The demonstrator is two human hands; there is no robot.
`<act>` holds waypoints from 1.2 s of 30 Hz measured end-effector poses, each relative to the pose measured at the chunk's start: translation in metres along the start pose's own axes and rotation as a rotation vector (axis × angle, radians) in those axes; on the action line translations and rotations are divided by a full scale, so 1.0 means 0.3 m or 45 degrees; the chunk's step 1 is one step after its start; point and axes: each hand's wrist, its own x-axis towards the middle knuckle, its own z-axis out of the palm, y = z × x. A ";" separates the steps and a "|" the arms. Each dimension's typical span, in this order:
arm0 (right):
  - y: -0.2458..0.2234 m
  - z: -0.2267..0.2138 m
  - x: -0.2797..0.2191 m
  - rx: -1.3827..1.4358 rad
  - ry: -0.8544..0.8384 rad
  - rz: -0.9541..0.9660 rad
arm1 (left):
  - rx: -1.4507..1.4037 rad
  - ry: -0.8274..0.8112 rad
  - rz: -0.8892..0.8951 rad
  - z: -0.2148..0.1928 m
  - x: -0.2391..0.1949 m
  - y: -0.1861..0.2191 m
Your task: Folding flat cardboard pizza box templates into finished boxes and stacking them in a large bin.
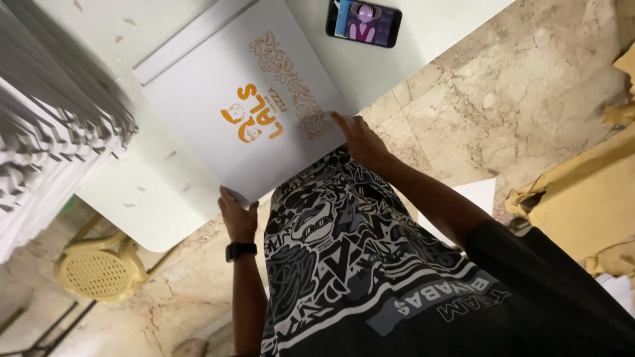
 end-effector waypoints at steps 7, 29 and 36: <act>0.065 -0.173 0.019 0.725 -0.239 0.188 | -0.477 0.382 -0.607 0.252 -0.083 -0.098; -0.260 -0.213 0.397 0.376 -0.163 -0.284 | -1.536 0.528 -0.894 0.315 -0.122 0.579; -0.190 -0.113 0.379 0.606 0.112 -0.400 | -1.485 0.465 -1.054 0.366 -0.064 0.492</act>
